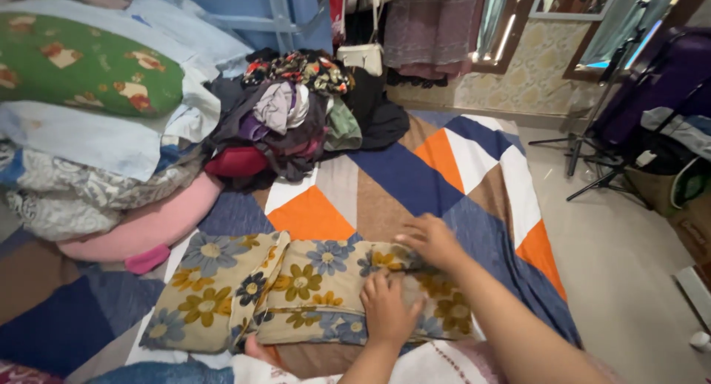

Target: Folding a floral-patterned cloth on a bed.

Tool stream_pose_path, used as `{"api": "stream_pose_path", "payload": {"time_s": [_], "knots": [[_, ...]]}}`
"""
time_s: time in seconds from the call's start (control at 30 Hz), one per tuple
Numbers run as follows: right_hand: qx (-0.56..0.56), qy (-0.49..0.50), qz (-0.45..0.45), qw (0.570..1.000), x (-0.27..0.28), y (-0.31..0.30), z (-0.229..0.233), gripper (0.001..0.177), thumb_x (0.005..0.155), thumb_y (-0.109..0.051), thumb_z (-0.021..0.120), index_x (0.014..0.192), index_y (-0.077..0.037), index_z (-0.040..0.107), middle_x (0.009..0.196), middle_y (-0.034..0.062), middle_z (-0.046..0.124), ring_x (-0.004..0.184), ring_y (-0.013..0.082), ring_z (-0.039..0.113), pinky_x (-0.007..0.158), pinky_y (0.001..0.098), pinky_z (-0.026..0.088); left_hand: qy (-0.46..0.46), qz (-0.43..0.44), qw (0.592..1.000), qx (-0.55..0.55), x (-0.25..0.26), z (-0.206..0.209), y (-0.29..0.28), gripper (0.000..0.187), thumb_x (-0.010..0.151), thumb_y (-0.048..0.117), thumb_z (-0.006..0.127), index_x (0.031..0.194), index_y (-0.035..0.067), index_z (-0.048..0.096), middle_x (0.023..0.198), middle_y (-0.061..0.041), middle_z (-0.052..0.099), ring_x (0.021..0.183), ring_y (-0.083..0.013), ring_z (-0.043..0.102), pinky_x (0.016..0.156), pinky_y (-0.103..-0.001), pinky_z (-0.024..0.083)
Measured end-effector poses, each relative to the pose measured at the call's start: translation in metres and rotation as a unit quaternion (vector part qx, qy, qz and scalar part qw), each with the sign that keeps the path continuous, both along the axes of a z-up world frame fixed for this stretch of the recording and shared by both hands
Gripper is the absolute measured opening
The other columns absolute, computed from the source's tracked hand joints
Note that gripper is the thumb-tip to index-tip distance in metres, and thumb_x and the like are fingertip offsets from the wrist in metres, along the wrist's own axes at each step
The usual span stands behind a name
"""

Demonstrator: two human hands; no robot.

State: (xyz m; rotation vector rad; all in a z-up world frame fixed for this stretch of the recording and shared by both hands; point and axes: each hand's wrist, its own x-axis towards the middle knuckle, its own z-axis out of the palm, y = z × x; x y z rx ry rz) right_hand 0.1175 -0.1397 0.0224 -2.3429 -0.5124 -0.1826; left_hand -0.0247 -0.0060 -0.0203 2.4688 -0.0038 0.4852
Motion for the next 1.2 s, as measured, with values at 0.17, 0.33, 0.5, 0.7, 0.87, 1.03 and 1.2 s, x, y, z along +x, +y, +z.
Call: {"api": "stream_pose_path", "payload": {"time_s": [0.17, 0.33, 0.5, 0.7, 0.87, 1.03, 1.2], "knots": [[-0.123, 0.014, 0.023, 0.992, -0.009, 0.055, -0.015, 0.036, 0.084, -0.047, 0.072, 0.097, -0.015, 0.079, 0.091, 0.0102, 0.076, 0.091, 0.0308, 0.072, 0.084, 0.0533, 0.046, -0.08, 0.21, 0.956, -0.186, 0.019, -0.036, 0.008, 0.04, 0.092, 0.033, 0.067, 0.119, 0.005, 0.059, 0.123, -0.025, 0.057, 0.116, -0.0436, 0.053, 0.1, -0.053, 0.043], [-0.125, 0.08, -0.035, 0.988, 0.02, 0.064, -0.04, 0.033, 0.094, -0.047, 0.062, 0.095, -0.018, 0.077, 0.082, 0.0103, 0.077, 0.085, 0.0308, 0.073, 0.087, 0.056, 0.045, 0.143, 0.176, 0.955, -0.192, 0.018, -0.017, 0.023, 0.048, 0.1, 0.034, 0.054, 0.139, 0.009, 0.042, 0.096, -0.025, 0.072, 0.091, -0.0466, 0.068, 0.08, -0.057, 0.051], [-0.106, 0.048, -0.082, 0.99, 0.026, 0.071, -0.042, 0.036, 0.092, -0.049, 0.063, 0.092, -0.016, 0.079, 0.087, 0.0122, 0.076, 0.087, 0.0337, 0.072, 0.087, 0.0542, 0.045, 0.144, 0.142, 0.972, -0.12, 0.018, -0.025, 0.026, 0.039, 0.105, 0.029, 0.046, 0.14, 0.013, 0.039, 0.088, -0.023, 0.073, 0.08, -0.046, 0.069, 0.07, -0.058, 0.052], [-0.079, 0.099, 0.057, 0.99, 0.025, 0.056, 0.02, 0.052, 0.077, -0.049, 0.081, 0.11, -0.012, 0.069, 0.097, 0.0122, 0.074, 0.087, 0.0327, 0.072, 0.076, 0.044, 0.053, -0.052, 0.116, 0.984, -0.125, 0.01, -0.044, 0.026, 0.036, 0.095, 0.014, 0.05, 0.13, 0.01, 0.05, 0.105, -0.026, 0.069, 0.08, -0.0473, 0.068, 0.066, -0.056, 0.054], [-0.13, 0.141, 0.063, 0.979, 0.039, 0.025, -0.025, 0.04, 0.083, -0.046, 0.076, 0.095, -0.008, 0.078, 0.082, 0.0153, 0.075, 0.077, 0.0328, 0.074, 0.072, 0.0432, 0.055, 0.062, 0.07, 0.996, -0.016, 0.003, -0.058, 0.029, 0.038, 0.097, 0.015, 0.05, 0.134, 0.01, 0.049, 0.098, -0.02, 0.07, 0.079, -0.0422, 0.07, 0.068, -0.054, 0.056], [0.016, 0.021, -0.066, 0.997, 0.035, 0.044, -0.023, 0.038, 0.091, -0.045, 0.068, 0.108, -0.011, 0.076, 0.092, 0.0133, 0.074, 0.086, 0.031, 0.072, 0.075, 0.0402, 0.054, 0.262, 0.056, 0.963, 0.024, -0.016, -0.002, 0.039, 0.043, 0.1, 0.014, 0.046, 0.143, 0.013, 0.046, 0.108, -0.019, 0.068, 0.094, -0.0392, 0.07, 0.08, -0.05, 0.056], [-0.147, -0.049, -0.043, 0.987, -0.004, 0.063, 0.032, 0.045, 0.092, -0.048, 0.064, 0.132, -0.026, 0.063, 0.128, 0.0051, 0.063, 0.124, 0.0255, 0.058, 0.103, 0.0553, 0.041, -0.121, -0.094, 0.986, 0.068, -0.013, 0.007, 0.016, 0.041, 0.096, 0.02, 0.056, 0.134, 0.007, 0.057, 0.147, -0.02, 0.053, 0.142, -0.0379, 0.042, 0.118, -0.055, 0.031]]}}
